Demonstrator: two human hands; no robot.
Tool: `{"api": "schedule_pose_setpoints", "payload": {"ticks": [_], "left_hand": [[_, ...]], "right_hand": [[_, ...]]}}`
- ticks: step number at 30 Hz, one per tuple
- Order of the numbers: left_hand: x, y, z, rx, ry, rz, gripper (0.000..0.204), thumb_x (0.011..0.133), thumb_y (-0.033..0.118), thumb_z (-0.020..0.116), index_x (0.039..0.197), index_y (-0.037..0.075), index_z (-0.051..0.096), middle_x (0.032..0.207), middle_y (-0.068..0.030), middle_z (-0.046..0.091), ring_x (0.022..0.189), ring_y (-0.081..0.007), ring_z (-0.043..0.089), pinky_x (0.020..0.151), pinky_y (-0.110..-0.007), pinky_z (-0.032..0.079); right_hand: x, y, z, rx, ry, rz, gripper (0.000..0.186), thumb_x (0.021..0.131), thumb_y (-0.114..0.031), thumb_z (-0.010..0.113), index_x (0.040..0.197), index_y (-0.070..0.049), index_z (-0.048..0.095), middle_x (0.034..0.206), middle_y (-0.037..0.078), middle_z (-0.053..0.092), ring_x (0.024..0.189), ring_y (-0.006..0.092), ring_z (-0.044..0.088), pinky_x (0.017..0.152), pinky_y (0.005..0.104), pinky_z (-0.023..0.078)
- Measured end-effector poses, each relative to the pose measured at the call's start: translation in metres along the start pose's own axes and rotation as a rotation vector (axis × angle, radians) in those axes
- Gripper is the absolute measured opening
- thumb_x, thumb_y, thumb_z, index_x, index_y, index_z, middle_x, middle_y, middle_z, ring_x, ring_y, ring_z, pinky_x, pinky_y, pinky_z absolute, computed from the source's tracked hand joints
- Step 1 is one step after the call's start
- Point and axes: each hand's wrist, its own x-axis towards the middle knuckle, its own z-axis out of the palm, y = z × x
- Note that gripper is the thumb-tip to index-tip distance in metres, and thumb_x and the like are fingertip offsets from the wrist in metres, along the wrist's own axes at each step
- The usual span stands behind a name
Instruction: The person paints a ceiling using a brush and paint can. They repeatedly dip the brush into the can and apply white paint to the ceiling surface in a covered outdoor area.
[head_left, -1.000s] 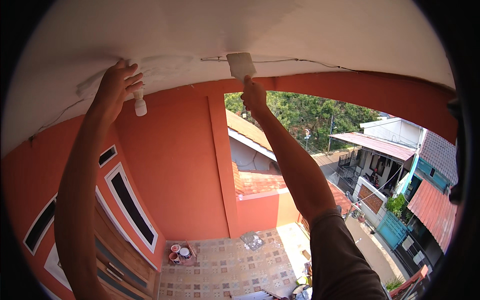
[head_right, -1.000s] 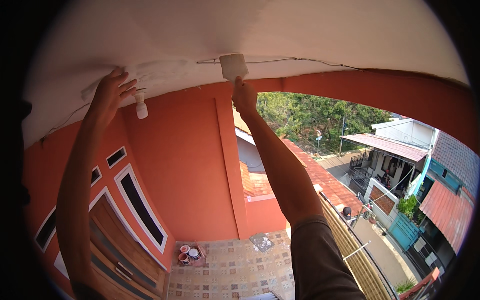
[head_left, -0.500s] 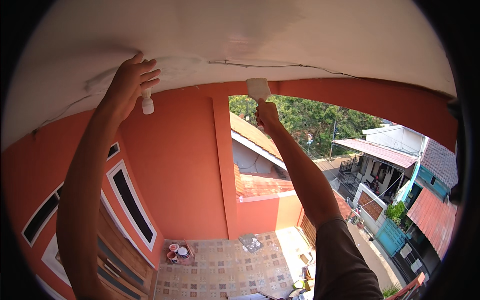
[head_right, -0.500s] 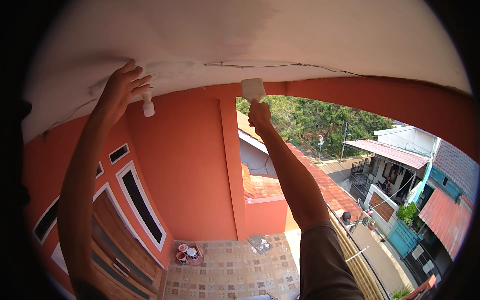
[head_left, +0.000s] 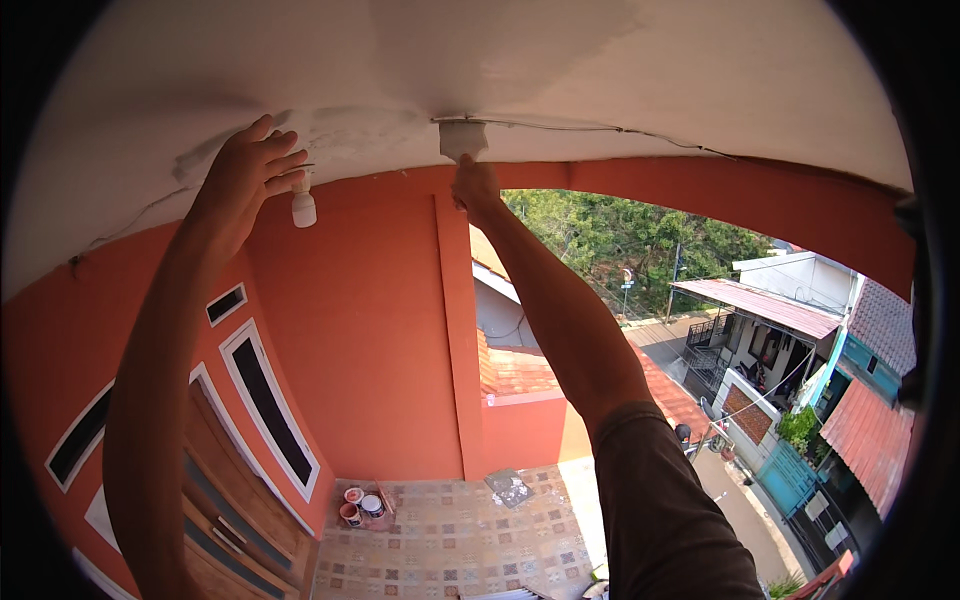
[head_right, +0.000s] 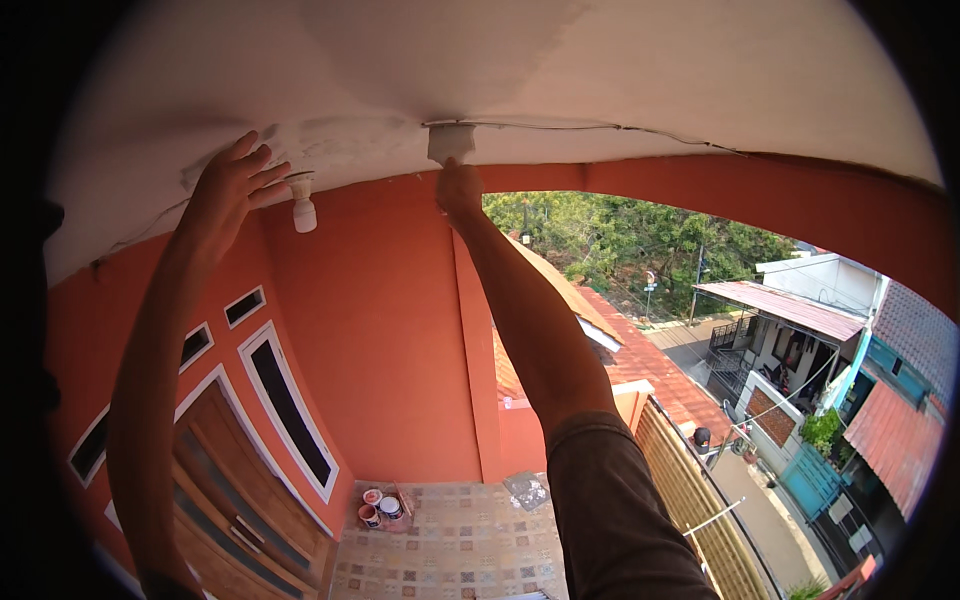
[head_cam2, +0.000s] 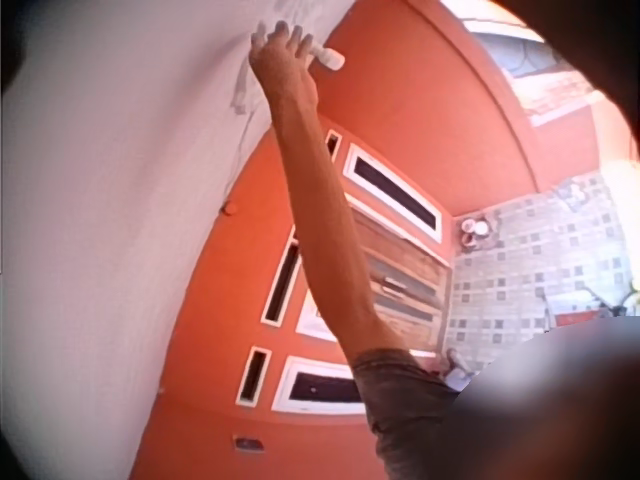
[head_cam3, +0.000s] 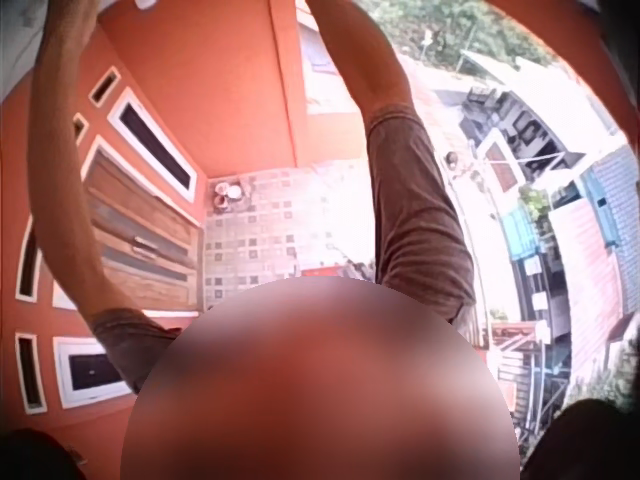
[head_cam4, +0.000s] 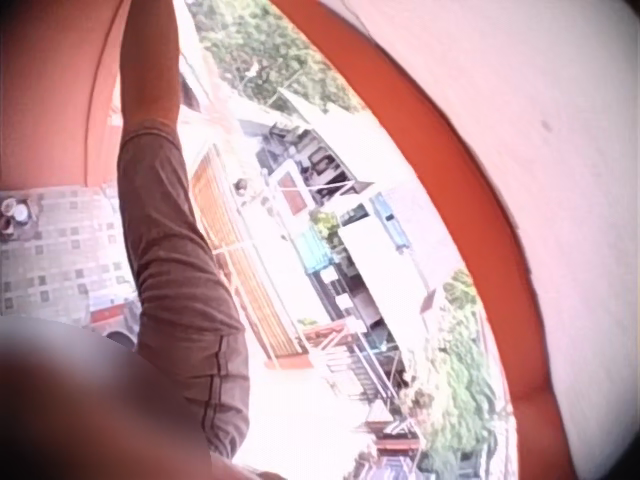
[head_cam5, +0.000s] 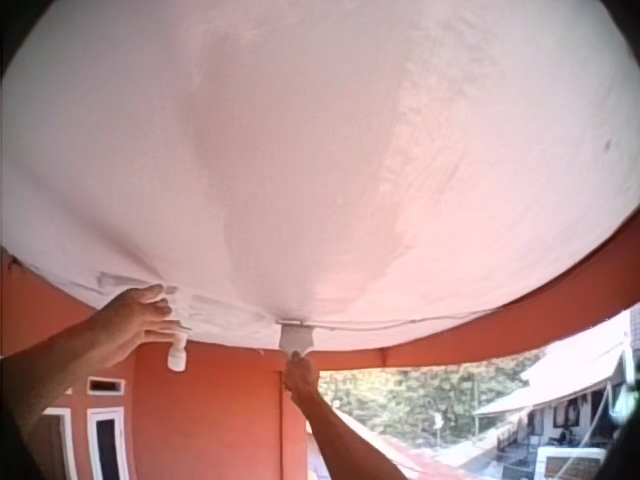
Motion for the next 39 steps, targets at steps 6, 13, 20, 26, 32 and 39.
{"api": "schedule_pose_setpoints", "payload": {"ticks": [6, 13, 20, 26, 32, 39], "left_hand": [[-0.001, -0.001, 0.0, -0.003, -0.009, 0.013, 0.089, 0.097, 0.031, 0.059, 0.152, -0.013, 0.005, 0.149, -0.0305, 0.032, 0.134, -0.0356, 0.048, 0.112, -0.042, 0.042], [0.0, -0.007, 0.001, -0.016, -0.039, 0.029, 0.099, 0.094, 0.04, 0.064, 0.152, -0.014, 0.005, 0.153, -0.0347, 0.022, 0.135, -0.0395, 0.047, 0.113, -0.044, 0.039], [-0.005, -0.012, 0.003, -0.004, -0.01, 0.023, 0.1, 0.094, 0.04, 0.064, 0.152, -0.014, 0.004, 0.153, -0.0359, 0.021, 0.134, -0.0395, 0.047, 0.112, -0.043, 0.04], [-0.007, -0.013, -0.004, 0.019, 0.004, 0.014, 0.097, 0.095, 0.038, 0.063, 0.151, -0.015, 0.005, 0.153, -0.0367, 0.021, 0.135, -0.0399, 0.046, 0.112, -0.043, 0.041], [-0.009, -0.013, -0.008, 0.026, 0.041, -0.011, 0.085, 0.099, 0.028, 0.055, 0.151, -0.014, 0.003, 0.149, -0.0331, 0.032, 0.134, -0.0344, 0.048, 0.111, -0.041, 0.042], [-0.007, -0.02, -0.014, 0.015, -0.001, 0.015, 0.097, 0.095, 0.04, 0.062, 0.152, -0.015, 0.005, 0.154, -0.0376, 0.018, 0.137, -0.0404, 0.044, 0.114, -0.043, 0.038]], "right_hand": [[0.002, -0.02, -0.054, 0.216, 0.04, 0.076, 0.035, 0.1, -0.029, 0.042, 0.073, -0.007, 0.043, 0.057, 0.004, 0.044, 0.04, 0.0137, 0.037, 0.038, 0.0307, 0.03], [0.015, -0.023, -0.116, 0.343, 0.195, 0.157, 0.029, 0.098, -0.023, 0.039, 0.074, -0.007, 0.041, 0.059, 0.007, 0.045, 0.042, 0.0134, 0.036, 0.038, 0.0301, 0.029], [0.012, -0.013, -0.088, 0.109, 0.116, 0.042, 0.026, 0.098, -0.024, 0.041, 0.08, -0.005, 0.043, 0.058, 0.008, 0.045, 0.043, 0.0166, 0.042, 0.038, 0.0326, 0.032], [0.029, 0.0, -0.023, -0.122, -0.048, -0.026, 0.025, 0.098, -0.025, 0.043, 0.083, -0.004, 0.044, 0.061, 0.008, 0.046, 0.045, 0.0152, 0.042, 0.039, 0.0331, 0.034], [0.009, -0.02, 0.012, 0.023, -0.168, 0.134, 0.02, 0.094, -0.019, 0.045, 0.08, -0.004, 0.044, 0.062, 0.006, 0.045, 0.044, 0.0136, 0.039, 0.039, 0.0318, 0.032], [0.01, -0.038, -0.056, 0.106, 0.064, 0.225, 0.014, 0.088, -0.008, 0.039, 0.076, -0.001, 0.045, 0.061, 0.012, 0.048, 0.042, 0.0143, 0.038, 0.036, 0.0301, 0.03]]}}
